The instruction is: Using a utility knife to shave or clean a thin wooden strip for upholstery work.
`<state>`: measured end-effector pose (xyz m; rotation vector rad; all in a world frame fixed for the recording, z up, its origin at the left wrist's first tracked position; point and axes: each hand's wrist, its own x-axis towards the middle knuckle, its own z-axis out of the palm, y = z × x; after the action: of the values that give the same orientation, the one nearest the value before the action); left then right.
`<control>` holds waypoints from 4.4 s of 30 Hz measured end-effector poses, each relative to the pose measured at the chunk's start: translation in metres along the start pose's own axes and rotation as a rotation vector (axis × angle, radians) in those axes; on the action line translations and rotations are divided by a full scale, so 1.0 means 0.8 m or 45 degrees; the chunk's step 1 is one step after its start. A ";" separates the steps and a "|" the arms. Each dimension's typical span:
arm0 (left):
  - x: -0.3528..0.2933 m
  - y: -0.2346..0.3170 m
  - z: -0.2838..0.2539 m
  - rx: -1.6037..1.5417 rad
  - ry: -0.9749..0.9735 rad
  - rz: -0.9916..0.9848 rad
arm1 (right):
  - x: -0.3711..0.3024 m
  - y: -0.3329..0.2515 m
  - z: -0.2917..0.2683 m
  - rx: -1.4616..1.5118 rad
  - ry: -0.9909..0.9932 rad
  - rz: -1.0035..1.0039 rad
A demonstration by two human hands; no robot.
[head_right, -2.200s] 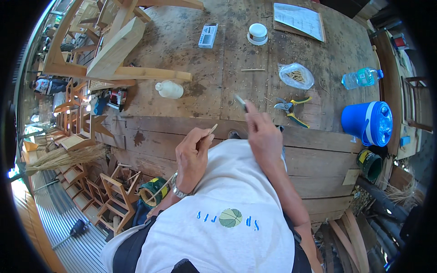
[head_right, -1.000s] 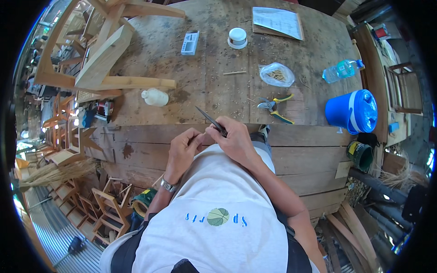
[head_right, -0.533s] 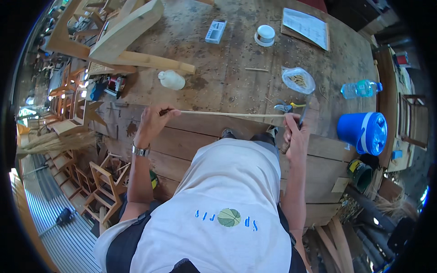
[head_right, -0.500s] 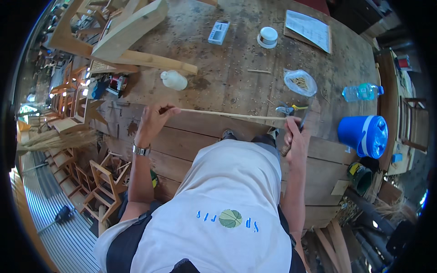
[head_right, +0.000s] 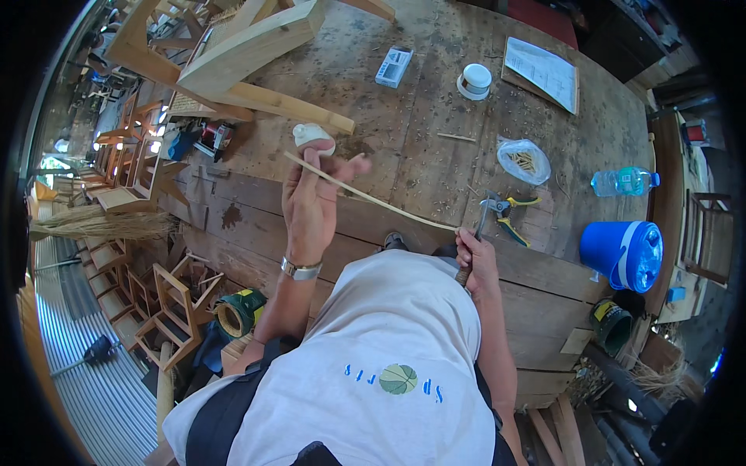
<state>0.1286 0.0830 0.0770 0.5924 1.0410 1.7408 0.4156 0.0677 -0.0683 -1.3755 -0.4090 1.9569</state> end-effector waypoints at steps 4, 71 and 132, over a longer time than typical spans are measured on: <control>-0.009 0.013 0.018 -0.233 0.129 -0.086 | -0.017 -0.012 0.029 -0.422 -0.023 -0.009; -0.113 -0.007 0.006 1.274 -0.317 -0.462 | -0.104 -0.032 0.131 -1.647 -0.130 -0.993; -0.097 -0.022 0.005 0.717 -0.171 -0.752 | -0.099 -0.047 0.126 -1.684 -0.199 -1.055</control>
<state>0.1711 0.0163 0.0698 0.6488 1.4429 0.8803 0.3521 0.0522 0.0482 -1.3184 -2.1900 0.9700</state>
